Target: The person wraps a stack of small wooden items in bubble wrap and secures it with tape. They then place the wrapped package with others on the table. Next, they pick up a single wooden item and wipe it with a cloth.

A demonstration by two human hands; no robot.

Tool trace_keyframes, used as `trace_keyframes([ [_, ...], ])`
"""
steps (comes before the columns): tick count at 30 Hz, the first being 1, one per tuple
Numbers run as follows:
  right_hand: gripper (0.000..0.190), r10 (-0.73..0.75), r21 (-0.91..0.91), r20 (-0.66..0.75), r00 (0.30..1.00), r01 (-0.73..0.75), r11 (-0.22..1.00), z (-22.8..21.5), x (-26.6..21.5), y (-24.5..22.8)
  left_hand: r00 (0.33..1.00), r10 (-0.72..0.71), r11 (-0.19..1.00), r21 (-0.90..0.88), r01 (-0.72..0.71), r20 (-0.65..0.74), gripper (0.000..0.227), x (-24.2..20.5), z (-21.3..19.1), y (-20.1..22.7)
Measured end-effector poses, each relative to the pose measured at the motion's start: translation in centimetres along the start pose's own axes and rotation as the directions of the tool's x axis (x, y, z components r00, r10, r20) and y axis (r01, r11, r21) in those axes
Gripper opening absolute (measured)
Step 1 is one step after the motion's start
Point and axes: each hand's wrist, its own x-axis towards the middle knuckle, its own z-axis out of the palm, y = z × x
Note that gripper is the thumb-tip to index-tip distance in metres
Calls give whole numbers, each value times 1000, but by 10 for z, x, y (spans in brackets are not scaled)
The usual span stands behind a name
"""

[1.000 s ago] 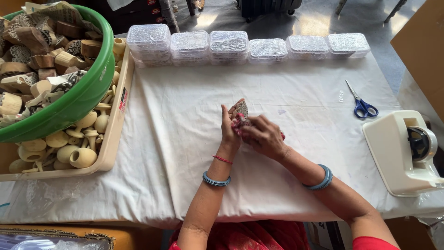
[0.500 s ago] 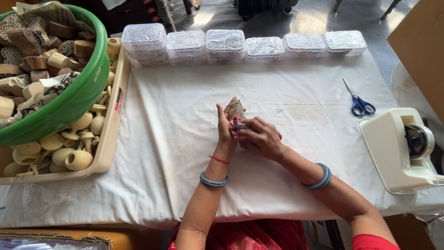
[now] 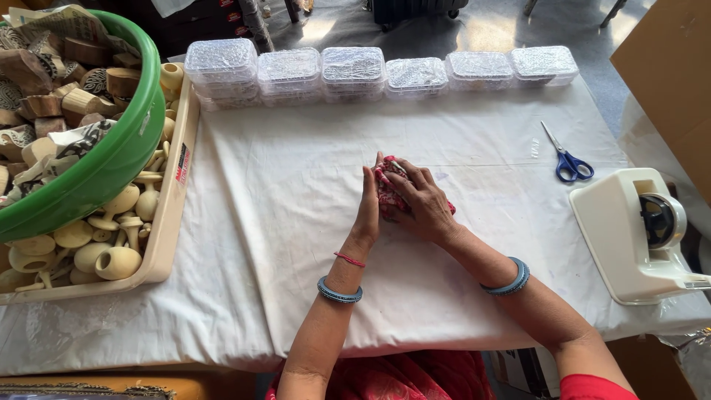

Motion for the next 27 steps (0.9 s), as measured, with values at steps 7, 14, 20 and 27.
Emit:
trace_keyframes([
  [7, 45, 252, 287, -19, 968, -236, 928, 20, -24, 57, 1000, 27, 972, 234, -27, 6, 98, -4, 11, -15],
  [14, 37, 282, 321, 27, 959, -276, 906, 27, -26, 35, 941, 68, 926, 373, 64, -332, 94, 1, 5, -37],
  [20, 47, -62, 236, 63, 996, 46, 971, 16, -20, 0, 901, 19, 989, -124, -80, -434, 95, 15, -38, -45],
  [27, 46, -42, 49, -85, 995, 46, 998, 8, -20, 7, 959, 110, 983, 173, -65, -262, 93, 0, -9, -22],
])
